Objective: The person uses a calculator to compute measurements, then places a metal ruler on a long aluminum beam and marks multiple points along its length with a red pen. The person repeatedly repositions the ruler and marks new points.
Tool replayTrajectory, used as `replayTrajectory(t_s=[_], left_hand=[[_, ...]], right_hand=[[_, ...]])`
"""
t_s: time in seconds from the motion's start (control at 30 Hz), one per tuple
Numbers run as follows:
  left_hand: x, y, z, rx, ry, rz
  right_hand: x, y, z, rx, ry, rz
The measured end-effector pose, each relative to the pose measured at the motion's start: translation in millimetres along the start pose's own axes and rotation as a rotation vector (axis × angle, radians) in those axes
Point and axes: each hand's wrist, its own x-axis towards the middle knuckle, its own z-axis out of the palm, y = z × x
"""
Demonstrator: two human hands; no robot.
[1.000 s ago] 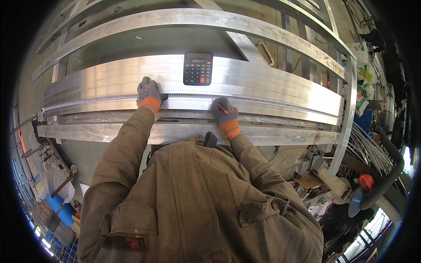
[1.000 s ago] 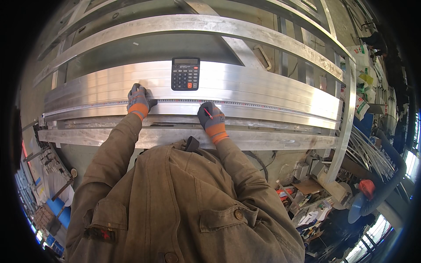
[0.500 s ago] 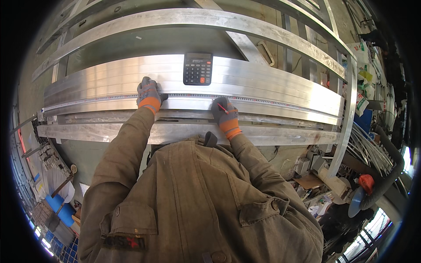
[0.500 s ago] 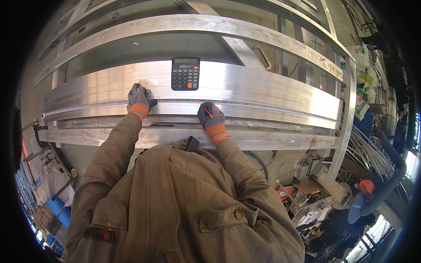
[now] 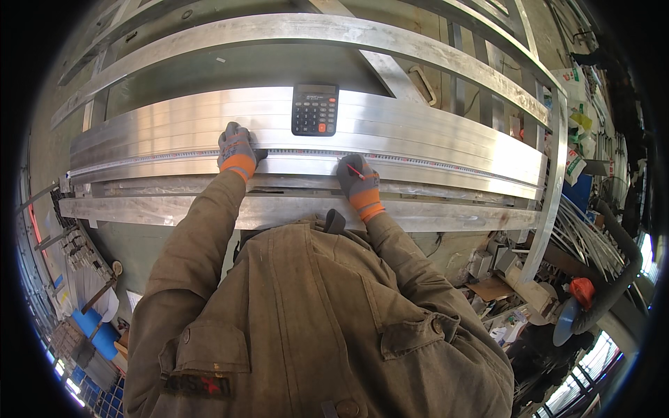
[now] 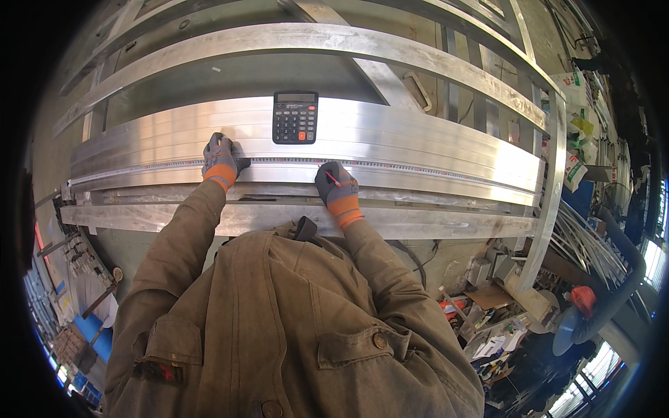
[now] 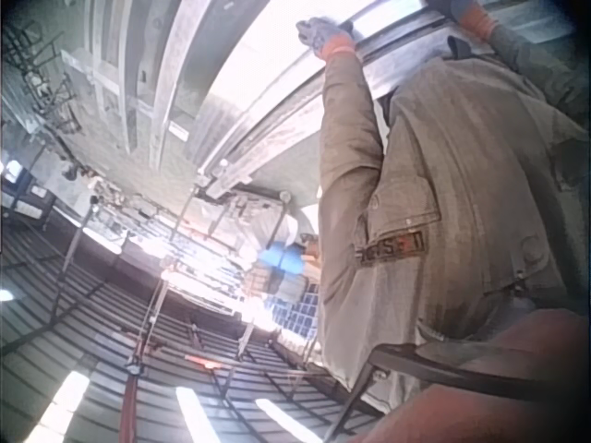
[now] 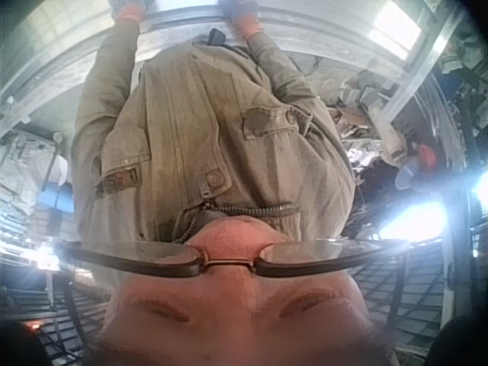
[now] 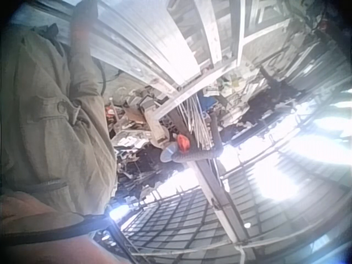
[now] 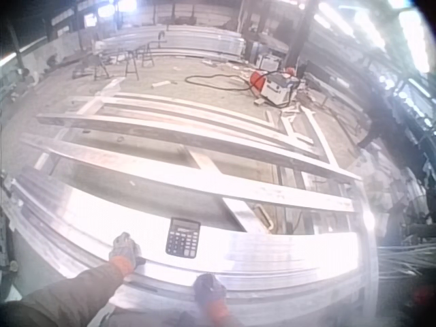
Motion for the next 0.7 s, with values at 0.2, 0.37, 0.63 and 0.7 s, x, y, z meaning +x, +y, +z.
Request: replayTrajectory(t_s=[0.2,0.37,0.63,0.7], left_hand=[[-1,4,-8,-0.002,-0.047,0.001],[-7,8,-9,-0.035,-0.015,-0.042],[-5,1,-5,-0.021,-0.024,-0.012],[-6,-1,-4,-0.029,-0.025,-0.011]], right_hand=[[0,-7,-5,-0.082,0.013,0.0],[11,-17,-4,0.007,0.098,-0.196],[45,-31,16,-0.259,-0.031,-0.226],[50,-36,22,-0.351,-0.016,-0.184]])
